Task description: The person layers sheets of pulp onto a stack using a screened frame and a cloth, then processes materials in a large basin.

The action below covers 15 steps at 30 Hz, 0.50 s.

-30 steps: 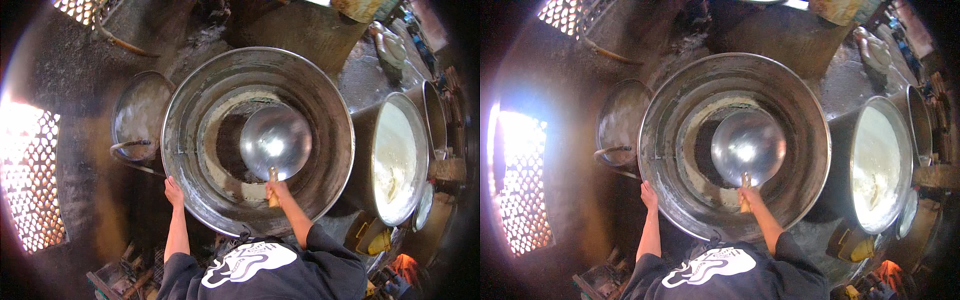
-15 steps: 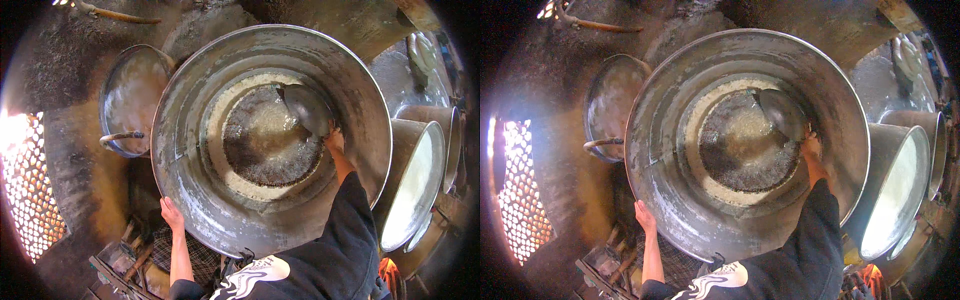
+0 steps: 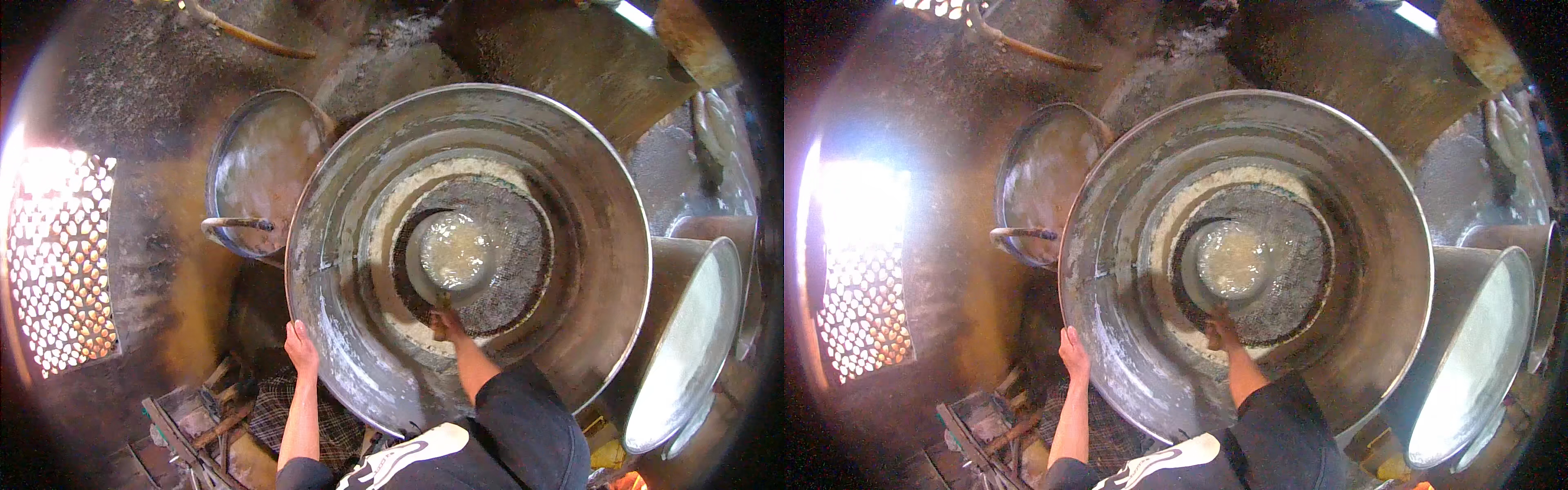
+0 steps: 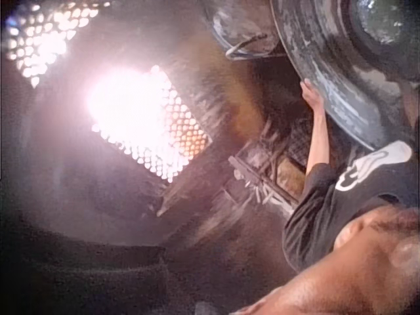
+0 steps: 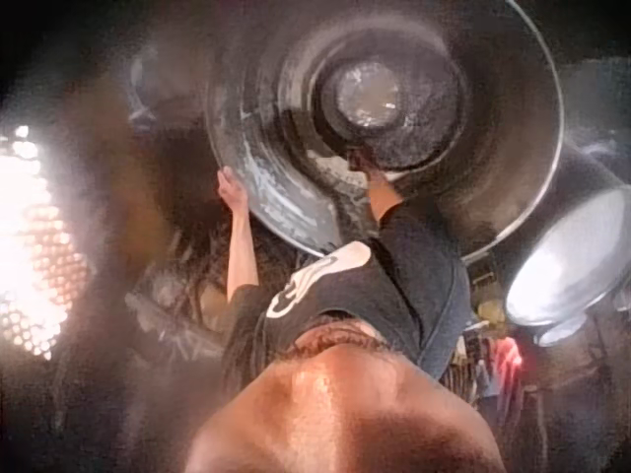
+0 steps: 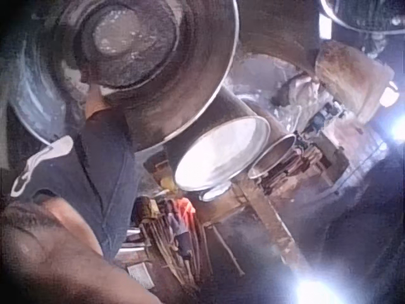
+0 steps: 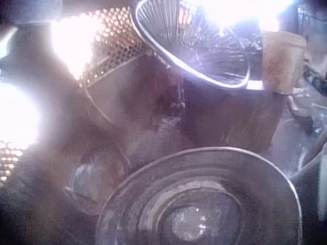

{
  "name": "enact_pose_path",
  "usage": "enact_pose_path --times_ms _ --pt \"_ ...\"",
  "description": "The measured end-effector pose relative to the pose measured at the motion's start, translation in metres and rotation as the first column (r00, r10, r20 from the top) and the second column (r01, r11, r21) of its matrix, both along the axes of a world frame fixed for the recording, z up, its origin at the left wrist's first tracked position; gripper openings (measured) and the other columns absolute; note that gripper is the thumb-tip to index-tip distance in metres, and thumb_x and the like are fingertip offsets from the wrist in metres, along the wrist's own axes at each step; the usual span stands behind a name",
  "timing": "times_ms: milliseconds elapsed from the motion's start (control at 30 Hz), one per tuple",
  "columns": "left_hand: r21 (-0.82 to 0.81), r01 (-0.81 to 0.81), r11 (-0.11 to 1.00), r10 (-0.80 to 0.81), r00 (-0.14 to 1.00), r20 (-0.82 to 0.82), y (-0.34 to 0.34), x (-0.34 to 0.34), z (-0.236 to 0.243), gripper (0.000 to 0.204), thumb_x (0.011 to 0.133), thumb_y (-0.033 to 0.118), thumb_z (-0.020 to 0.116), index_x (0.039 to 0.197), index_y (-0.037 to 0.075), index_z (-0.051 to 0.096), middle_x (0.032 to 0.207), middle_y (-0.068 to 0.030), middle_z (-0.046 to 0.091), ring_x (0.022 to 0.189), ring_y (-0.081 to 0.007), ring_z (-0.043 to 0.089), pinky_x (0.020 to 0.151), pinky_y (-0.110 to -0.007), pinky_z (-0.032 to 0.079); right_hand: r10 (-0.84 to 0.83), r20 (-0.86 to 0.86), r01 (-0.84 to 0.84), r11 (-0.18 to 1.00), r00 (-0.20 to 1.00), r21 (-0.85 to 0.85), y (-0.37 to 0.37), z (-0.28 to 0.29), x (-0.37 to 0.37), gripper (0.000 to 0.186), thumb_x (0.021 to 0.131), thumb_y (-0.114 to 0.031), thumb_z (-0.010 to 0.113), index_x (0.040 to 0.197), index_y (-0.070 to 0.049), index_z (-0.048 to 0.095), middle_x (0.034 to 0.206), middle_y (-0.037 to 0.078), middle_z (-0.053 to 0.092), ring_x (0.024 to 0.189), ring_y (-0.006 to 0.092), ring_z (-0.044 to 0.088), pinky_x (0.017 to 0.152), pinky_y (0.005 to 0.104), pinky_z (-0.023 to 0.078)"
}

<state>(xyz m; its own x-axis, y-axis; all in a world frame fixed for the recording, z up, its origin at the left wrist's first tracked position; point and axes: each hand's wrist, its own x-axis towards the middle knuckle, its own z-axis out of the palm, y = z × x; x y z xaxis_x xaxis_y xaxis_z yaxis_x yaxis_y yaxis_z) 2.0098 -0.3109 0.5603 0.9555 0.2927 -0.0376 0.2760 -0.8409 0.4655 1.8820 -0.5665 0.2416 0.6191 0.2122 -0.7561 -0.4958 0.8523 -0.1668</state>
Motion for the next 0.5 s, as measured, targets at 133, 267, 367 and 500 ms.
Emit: enact_pose_path --times_ms 133,267,367,500 --pt "-0.017 0.035 0.999 -0.034 0.999 0.04 0.015 -0.004 -0.002 0.043 0.094 0.038 0.037 0.093 -0.004 0.05 0.079 -0.027 0.056 0.078 -0.0463 0.053 0.064 -0.047 0.04 -0.125 -0.128 0.148 0.971 0.984 0.188 0.022 0.117 0.042 0.007 0.083 -0.007 0.055 0.082 -0.003 0.049 0.062 0.003 0.046 0.051 0.013 0.045 0.044 0.0273 0.04" --pt "-0.076 0.079 0.994 -0.068 0.989 0.133 0.012 -0.004 0.0 0.041 0.094 0.038 0.037 0.093 -0.001 0.05 0.08 -0.0264 0.057 0.08 -0.047 0.052 0.065 -0.048 0.04 -0.204 0.063 0.192 0.969 0.977 0.157 -0.046 0.222 0.015 0.009 0.079 -0.004 0.06 0.08 -0.003 0.05 0.062 0.003 0.047 0.05 0.013 0.047 0.044 0.0285 0.041" --pt "-0.084 0.166 0.983 -0.143 0.963 0.228 0.018 -0.004 -0.012 0.04 0.094 0.037 0.036 0.091 0.0 0.05 0.081 -0.0272 0.056 0.079 -0.0479 0.052 0.066 -0.05 0.04 -0.145 0.169 0.107 0.971 0.975 0.216 -0.129 0.276 -0.042 0.01 0.081 -0.01 0.059 0.083 -0.004 0.051 0.064 0.003 0.049 0.051 0.0124 0.047 0.046 0.0269 0.041" --pt "-0.157 0.215 0.964 -0.178 0.959 0.221 0.026 -0.006 -0.027 0.043 0.095 0.038 0.035 0.09 -0.002 0.049 0.083 -0.0285 0.056 0.081 -0.0483 0.05 0.066 -0.051 0.038 -0.142 0.102 0.145 0.989 0.985 -0.021 -0.225 0.353 -0.12 0.014 0.086 -0.013 0.047 0.073 -0.01 0.043 0.062 0.0 0.043 0.05 0.0097 0.042 0.044 0.0224 0.037"
